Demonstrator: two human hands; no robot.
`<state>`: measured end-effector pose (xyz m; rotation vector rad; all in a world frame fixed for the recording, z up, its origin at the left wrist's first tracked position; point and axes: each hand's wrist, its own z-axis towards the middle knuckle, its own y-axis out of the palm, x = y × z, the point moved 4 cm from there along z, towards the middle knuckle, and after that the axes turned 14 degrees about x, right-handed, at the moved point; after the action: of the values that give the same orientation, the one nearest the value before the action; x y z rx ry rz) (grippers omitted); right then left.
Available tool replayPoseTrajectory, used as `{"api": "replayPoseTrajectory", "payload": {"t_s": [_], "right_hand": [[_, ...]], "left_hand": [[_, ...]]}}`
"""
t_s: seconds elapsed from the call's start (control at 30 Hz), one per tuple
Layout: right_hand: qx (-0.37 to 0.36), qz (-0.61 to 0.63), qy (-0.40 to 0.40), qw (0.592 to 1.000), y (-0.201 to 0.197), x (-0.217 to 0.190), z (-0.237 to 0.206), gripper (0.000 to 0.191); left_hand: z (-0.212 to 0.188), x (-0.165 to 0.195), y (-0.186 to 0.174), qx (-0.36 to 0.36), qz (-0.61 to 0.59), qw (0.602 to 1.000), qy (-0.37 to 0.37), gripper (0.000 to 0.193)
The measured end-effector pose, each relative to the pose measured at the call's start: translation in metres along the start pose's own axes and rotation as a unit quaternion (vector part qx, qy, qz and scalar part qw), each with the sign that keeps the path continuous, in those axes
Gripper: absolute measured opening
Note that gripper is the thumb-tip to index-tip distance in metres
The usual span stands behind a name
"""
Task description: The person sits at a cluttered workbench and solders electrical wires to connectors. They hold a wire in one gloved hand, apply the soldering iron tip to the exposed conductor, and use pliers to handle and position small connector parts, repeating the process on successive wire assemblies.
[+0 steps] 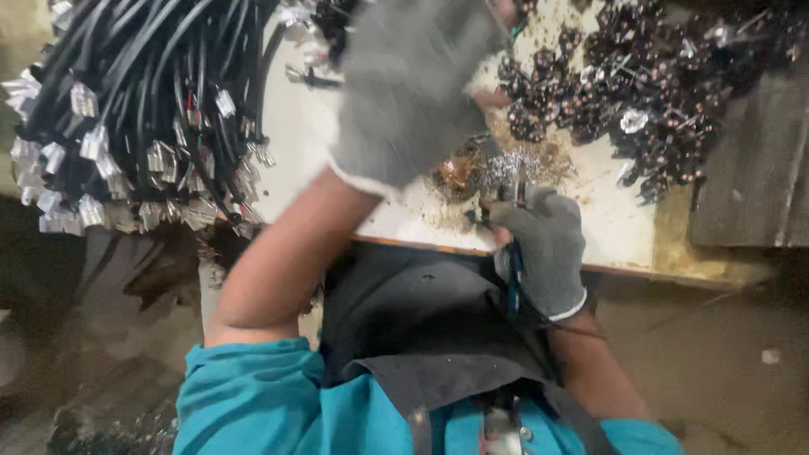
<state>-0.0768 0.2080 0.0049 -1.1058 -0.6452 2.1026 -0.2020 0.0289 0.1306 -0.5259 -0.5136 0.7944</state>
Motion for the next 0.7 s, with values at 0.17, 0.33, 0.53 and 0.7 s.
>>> {"api": "replayPoseTrajectory", "payload": {"t_s": [0.17, 0.33, 0.53, 0.7], "right_hand": [[-0.047, -0.041, 0.031, 0.998, 0.005, 0.007, 0.001, 0.028], [0.006, 0.048, -0.038, 0.998, 0.005, 0.004, 0.008, 0.035], [-0.004, 0.023, -0.015, 1.0, 0.006, 0.004, 0.01, 0.035], [-0.012, 0.027, -0.006, 1.0, 0.002, 0.001, 0.011, 0.033]], "left_hand": [[-0.069, 0.006, 0.014, -0.051, -0.016, 0.998, 0.041, 0.016], [-0.088, -0.128, -0.022, 0.039, 0.224, 0.974, -0.001, 0.011], [-0.105, -0.226, -0.054, -0.004, 0.441, 0.898, 0.006, 0.016], [-0.113, -0.246, -0.044, -0.014, 0.375, 0.927, -0.022, 0.017]]}}
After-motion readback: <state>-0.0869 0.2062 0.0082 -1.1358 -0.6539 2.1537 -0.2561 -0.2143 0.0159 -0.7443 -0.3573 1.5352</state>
